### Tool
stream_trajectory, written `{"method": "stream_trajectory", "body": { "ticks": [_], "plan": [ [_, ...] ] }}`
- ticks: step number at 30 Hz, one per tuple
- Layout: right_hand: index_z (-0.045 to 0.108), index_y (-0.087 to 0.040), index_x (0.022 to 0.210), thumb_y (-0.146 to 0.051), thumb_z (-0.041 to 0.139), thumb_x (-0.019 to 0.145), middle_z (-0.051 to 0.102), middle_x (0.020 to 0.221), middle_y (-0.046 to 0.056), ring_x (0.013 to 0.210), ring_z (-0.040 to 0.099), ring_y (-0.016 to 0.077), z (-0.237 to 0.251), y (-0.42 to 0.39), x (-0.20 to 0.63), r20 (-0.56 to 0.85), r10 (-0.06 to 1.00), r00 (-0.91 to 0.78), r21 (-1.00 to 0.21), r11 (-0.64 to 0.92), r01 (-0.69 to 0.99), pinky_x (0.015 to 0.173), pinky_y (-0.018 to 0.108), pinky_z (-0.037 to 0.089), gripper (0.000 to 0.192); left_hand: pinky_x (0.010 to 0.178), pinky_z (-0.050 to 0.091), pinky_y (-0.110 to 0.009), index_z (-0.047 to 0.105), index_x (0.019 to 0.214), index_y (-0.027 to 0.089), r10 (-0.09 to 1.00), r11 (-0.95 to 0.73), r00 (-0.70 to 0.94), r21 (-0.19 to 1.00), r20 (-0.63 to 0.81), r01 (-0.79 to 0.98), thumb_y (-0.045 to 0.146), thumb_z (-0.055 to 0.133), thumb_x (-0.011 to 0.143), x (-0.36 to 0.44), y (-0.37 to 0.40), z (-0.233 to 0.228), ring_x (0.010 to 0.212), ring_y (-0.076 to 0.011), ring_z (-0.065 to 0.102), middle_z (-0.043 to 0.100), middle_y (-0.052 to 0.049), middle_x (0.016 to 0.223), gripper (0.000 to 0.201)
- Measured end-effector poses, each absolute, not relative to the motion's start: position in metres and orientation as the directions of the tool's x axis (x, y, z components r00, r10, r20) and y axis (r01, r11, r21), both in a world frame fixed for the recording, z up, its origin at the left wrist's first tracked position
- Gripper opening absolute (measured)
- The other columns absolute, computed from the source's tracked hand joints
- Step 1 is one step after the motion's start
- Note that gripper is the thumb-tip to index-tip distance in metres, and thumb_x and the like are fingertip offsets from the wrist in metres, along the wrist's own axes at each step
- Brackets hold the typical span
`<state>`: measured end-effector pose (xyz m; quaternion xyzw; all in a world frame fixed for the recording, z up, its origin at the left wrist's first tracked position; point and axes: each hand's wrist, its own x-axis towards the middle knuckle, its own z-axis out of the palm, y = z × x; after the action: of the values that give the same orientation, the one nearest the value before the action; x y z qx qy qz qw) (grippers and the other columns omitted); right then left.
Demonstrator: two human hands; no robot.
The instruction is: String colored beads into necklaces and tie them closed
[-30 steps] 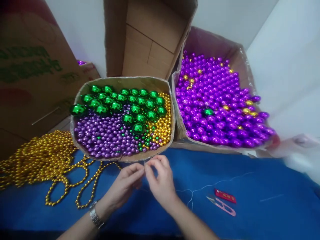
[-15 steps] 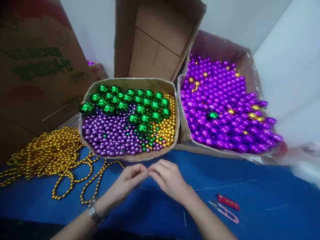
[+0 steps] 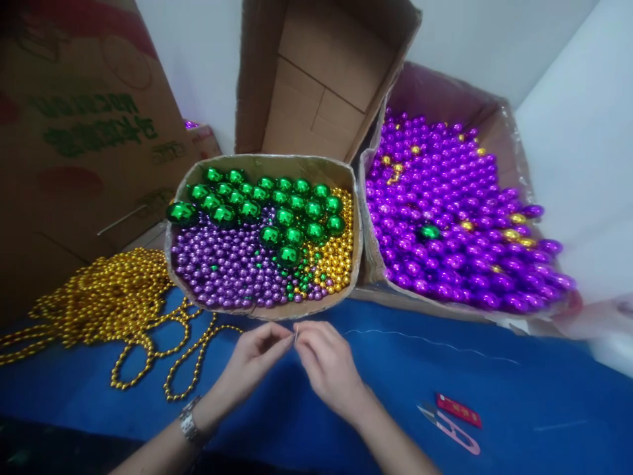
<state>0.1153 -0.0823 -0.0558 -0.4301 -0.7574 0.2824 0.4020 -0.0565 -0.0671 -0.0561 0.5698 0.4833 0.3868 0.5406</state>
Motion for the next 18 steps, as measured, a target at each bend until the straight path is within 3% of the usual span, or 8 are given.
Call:
{"method": "stream_trajectory", "body": {
  "ticks": [4, 7, 10, 13, 16, 18],
  "plan": [
    [0.061, -0.021, 0.102, -0.017, 0.046, 0.092, 0.062, 0.108, 0.009, 0.097, 0.056, 0.0207, -0.057, -0.078, 0.117, 0.424, 0.747, -0.512, -0.433, 0.664, 0.609, 0.081, 0.035, 0.049, 0.019, 0.055, 0.037, -0.022, 0.066, 0.082, 0.014, 0.918, 0.238, 0.335, 0.971, -0.212, -0.037, 0.037, 0.062, 0.080, -0.058, -0.066, -0.052, 0.063, -0.0120, 0.047, 0.059, -0.002, 0.072, 0.024],
    [0.061, -0.021, 0.102, -0.018, 0.045, 0.092, 0.060, 0.106, 0.010, 0.094, 0.057, 0.0206, -0.054, -0.074, 0.119, 0.361, 0.724, -0.587, -0.334, 0.688, 0.644, 0.077, 0.034, 0.050, 0.019, 0.052, 0.034, -0.021, 0.066, 0.080, 0.012, 0.889, 0.326, 0.386, 0.933, -0.246, -0.155, 0.036, 0.067, 0.076, -0.061, -0.065, -0.055, 0.059, -0.0096, 0.044, 0.056, -0.001, 0.071, 0.024],
    [0.061, -0.021, 0.100, -0.019, 0.046, 0.091, 0.059, 0.103, 0.007, 0.089, 0.057, 0.0186, -0.051, -0.071, 0.119, 0.319, 0.695, -0.644, -0.340, 0.718, 0.607, 0.075, 0.032, 0.050, 0.017, 0.049, 0.031, -0.020, 0.066, 0.074, 0.011, 0.859, 0.428, 0.410, 0.870, -0.308, -0.243, 0.036, 0.072, 0.071, -0.063, -0.065, -0.064, 0.054, -0.0075, 0.042, 0.054, 0.000, 0.065, 0.026],
    [0.060, -0.022, 0.099, -0.019, 0.046, 0.091, 0.055, 0.106, 0.007, 0.088, 0.056, 0.0166, -0.054, -0.073, 0.117, 0.301, 0.707, -0.640, -0.432, 0.699, 0.570, 0.074, 0.029, 0.050, 0.016, 0.047, 0.030, -0.020, 0.064, 0.071, 0.011, 0.842, 0.477, 0.418, 0.832, -0.341, -0.282, 0.037, 0.074, 0.068, -0.063, -0.065, -0.070, 0.051, -0.0064, 0.040, 0.051, 0.001, 0.062, 0.027],
    [0.060, -0.022, 0.096, -0.020, 0.046, 0.091, 0.048, 0.112, 0.009, 0.089, 0.056, 0.0167, -0.060, -0.078, 0.115, 0.352, 0.787, -0.506, -0.531, 0.613, 0.585, 0.076, 0.030, 0.050, 0.015, 0.047, 0.030, -0.020, 0.060, 0.070, 0.012, 0.863, 0.436, 0.399, 0.854, -0.309, -0.283, 0.036, 0.071, 0.072, -0.062, -0.066, -0.069, 0.051, -0.0062, 0.039, 0.048, 0.003, 0.063, 0.026],
    [0.059, -0.021, 0.093, -0.019, 0.045, 0.092, 0.049, 0.106, 0.008, 0.089, 0.056, 0.0169, -0.062, -0.081, 0.115, 0.351, 0.848, -0.397, -0.591, 0.530, 0.608, 0.077, 0.031, 0.049, 0.015, 0.048, 0.031, -0.020, 0.059, 0.073, 0.013, 0.884, 0.383, 0.381, 0.886, -0.270, -0.261, 0.037, 0.067, 0.076, -0.062, -0.067, -0.066, 0.052, -0.0070, 0.038, 0.047, 0.003, 0.065, 0.025]
  ]
}}
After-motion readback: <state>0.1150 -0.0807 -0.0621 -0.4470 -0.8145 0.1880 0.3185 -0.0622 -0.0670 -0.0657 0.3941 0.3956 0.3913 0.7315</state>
